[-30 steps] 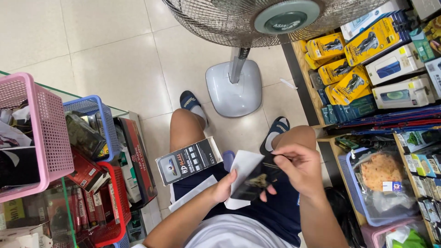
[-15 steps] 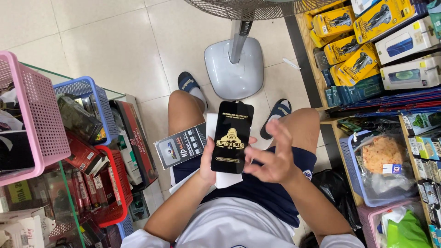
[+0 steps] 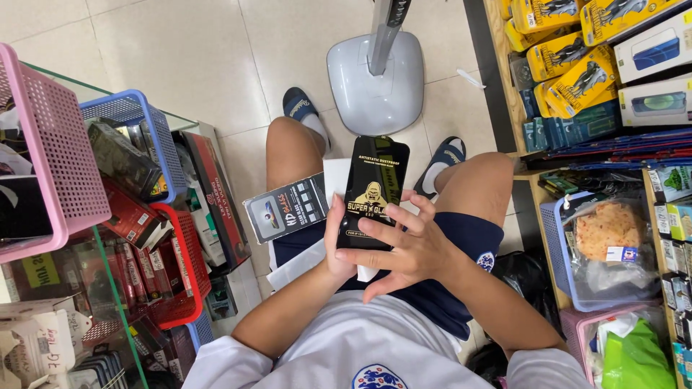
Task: Inspecting and organizing mobile phone screen protector packaging in a shop environment.
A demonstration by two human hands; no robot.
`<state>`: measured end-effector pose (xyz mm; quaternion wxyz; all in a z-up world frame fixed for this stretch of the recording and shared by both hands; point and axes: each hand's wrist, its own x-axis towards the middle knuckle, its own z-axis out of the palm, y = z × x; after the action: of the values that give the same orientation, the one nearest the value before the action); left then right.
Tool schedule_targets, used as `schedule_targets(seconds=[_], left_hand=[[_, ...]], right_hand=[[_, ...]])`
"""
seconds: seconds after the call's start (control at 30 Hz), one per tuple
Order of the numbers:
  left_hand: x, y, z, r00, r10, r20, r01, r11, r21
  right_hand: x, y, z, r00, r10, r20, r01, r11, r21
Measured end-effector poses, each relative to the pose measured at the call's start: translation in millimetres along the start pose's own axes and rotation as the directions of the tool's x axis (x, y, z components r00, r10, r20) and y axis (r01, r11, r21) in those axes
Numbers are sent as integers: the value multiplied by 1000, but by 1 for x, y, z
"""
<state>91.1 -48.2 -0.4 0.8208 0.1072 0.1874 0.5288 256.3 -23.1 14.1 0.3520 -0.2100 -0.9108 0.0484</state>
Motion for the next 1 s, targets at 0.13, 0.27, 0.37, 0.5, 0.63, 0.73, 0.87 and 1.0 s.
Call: schedule_targets(seconds=[0.13,0.27,0.37,0.5,0.63,0.73,0.87,1.0], left_hand=[[1,5,15,1000,9,-7,-9,999,54],[-3,-21,-37,992,17,-122,-23,999,-45],[-3,-24,-41,989,27,-147,-37,997,-69],[2,-12,-16,973,-11,-232,14,1000,11],[4,-11,-18,972,-62,-227,51,997,-53],[5,-9,-26,961,-103,-257,113,993,25],[-4,-14,-28,993,-97,-63,108,976,187],[-3,-10,-24,971,-240,-4,237,959,152]], right_hand=[[-1,-1,-1,999,31,-24,-30,999,18],[-2,6,1,991,109,79,-118,987,109],[-5,12,2,981,130,142,-146,983,113],[-14,24,10,973,174,152,-194,972,132],[-1,32,1,949,217,230,-263,946,191],[4,42,0,923,270,273,-326,927,186],[0,59,1,891,356,282,-405,903,140],[-3,78,1,831,492,257,-531,840,108]])
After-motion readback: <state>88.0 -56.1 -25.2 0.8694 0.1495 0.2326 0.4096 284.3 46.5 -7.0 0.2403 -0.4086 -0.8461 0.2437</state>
